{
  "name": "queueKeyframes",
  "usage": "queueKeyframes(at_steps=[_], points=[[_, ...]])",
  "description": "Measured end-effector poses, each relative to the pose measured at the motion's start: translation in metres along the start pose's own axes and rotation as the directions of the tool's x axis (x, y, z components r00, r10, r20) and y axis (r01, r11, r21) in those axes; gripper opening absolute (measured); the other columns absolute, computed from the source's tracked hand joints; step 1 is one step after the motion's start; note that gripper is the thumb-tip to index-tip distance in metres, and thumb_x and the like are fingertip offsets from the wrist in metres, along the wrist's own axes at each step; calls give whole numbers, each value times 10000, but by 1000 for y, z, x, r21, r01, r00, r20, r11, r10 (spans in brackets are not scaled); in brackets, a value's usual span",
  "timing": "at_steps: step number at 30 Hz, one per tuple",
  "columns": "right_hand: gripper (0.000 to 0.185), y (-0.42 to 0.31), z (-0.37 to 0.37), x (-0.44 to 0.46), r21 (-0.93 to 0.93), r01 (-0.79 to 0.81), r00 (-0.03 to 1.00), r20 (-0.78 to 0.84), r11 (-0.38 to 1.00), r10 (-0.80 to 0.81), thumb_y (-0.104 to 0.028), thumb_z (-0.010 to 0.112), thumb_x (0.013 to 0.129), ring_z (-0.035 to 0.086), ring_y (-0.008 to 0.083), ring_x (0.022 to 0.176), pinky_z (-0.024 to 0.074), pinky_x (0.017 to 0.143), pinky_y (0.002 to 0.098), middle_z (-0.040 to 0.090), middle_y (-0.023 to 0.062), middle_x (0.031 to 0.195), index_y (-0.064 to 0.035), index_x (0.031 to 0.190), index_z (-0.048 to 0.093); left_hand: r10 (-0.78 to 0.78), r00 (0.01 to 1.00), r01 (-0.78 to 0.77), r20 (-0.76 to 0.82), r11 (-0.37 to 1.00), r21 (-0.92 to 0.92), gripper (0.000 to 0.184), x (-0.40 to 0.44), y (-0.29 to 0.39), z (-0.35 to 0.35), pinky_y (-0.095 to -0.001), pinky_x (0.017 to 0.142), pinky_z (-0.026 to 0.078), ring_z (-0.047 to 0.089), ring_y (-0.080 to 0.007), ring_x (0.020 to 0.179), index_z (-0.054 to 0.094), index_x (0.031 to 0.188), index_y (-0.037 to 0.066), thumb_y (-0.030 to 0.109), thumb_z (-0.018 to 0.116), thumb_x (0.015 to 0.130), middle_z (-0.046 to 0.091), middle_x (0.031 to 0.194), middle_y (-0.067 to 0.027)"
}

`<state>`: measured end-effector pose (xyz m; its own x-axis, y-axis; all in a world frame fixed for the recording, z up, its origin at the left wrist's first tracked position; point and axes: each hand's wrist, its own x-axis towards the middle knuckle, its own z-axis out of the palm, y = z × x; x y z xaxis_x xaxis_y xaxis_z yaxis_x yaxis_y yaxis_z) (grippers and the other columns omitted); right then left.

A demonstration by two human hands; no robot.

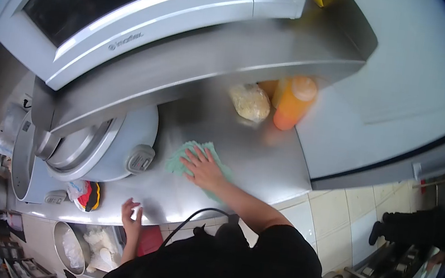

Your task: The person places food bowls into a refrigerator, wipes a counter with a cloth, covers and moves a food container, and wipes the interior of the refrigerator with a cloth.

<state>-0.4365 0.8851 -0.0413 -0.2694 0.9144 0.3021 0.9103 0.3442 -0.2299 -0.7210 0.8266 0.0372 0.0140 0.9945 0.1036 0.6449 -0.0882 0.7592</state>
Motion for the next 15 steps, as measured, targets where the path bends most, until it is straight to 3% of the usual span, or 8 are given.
queueKeyframes(at_steps=[2,5,7,9,12,15], points=[[493,50,11,53,-63,-150,988,-53,987,146,-461,400,811,220,293,1252,161,1002,488,334,86,1312,-194,1224,407,42,997,-43,72,999,9,135,-8,10,10,-357,860,366,481,-302,1002,597,837,25,62,592,708,507,1047,-171],[499,165,41,135,160,-455,890,55,876,452,-472,409,801,215,293,1255,169,1000,484,333,72,1319,-209,1226,412,-11,997,4,82,997,80,153,-27,9,7,-357,837,388,501,-304,979,599,854,18,48,590,704,523,1018,-172],[501,193,34,153,129,-577,817,97,807,568,-475,409,799,215,292,1255,165,1001,486,333,69,1320,-211,1225,413,-342,940,337,16,914,-225,161,-47,-4,4,-329,791,424,525,-289,938,593,868,9,40,587,710,536,989,-160],[503,198,36,164,104,-605,796,109,790,595,-478,409,797,214,291,1256,160,1003,488,333,67,1321,-214,1225,414,-215,976,216,14,974,-75,163,-61,-4,-6,-300,744,450,542,-259,901,583,878,-2,31,582,718,542,969,-146],[506,187,40,175,96,-573,819,115,814,562,-482,410,794,214,289,1256,153,1004,490,333,63,1322,-217,1225,415,-303,953,302,0,951,-65,150,-70,-7,-3,-297,720,460,544,-238,884,580,870,-6,27,581,724,554,934,-137],[509,154,48,190,198,-410,912,106,890,397,-487,410,791,213,287,1257,146,1006,493,334,60,1323,-220,1224,417,-344,939,345,29,931,-118,137,-60,11,12,-299,713,456,549,-226,861,585,863,-9,42,582,736,571,914,-135]])
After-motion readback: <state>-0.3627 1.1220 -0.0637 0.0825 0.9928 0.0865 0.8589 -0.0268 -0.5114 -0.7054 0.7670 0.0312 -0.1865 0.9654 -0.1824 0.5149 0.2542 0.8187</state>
